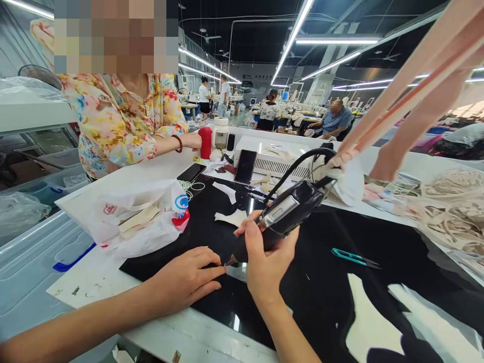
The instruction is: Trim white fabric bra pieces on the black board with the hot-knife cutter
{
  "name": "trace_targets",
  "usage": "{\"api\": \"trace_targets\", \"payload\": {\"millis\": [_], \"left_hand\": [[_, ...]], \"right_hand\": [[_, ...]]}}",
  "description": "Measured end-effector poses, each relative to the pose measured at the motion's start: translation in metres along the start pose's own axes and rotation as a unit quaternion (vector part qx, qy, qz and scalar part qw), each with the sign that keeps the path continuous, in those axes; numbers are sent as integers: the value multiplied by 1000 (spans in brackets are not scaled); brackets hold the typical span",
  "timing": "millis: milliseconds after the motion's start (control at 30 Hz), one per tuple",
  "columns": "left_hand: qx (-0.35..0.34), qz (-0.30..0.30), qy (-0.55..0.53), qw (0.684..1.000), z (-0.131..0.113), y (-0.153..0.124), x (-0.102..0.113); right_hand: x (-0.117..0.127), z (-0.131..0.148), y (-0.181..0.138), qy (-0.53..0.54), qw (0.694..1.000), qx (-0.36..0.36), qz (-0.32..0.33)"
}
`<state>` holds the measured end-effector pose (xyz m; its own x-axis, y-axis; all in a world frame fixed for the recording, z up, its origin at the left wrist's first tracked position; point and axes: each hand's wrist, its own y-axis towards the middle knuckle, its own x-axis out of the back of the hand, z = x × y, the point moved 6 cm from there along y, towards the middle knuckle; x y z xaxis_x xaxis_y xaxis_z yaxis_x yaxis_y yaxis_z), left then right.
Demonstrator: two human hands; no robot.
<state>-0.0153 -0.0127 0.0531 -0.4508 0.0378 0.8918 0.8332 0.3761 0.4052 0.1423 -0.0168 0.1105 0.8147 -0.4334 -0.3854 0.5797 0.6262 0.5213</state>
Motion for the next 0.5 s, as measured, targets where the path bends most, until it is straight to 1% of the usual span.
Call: {"api": "trace_targets", "payload": {"millis": [300,500], "left_hand": [[0,12,7,1000,1,-1,-6],[34,-14,-33,999,4,-1,0]], "right_hand": [[-3,-3,-1,-7,1000,2,0],[-1,1,-2,1,1000,-13,-2]]}}
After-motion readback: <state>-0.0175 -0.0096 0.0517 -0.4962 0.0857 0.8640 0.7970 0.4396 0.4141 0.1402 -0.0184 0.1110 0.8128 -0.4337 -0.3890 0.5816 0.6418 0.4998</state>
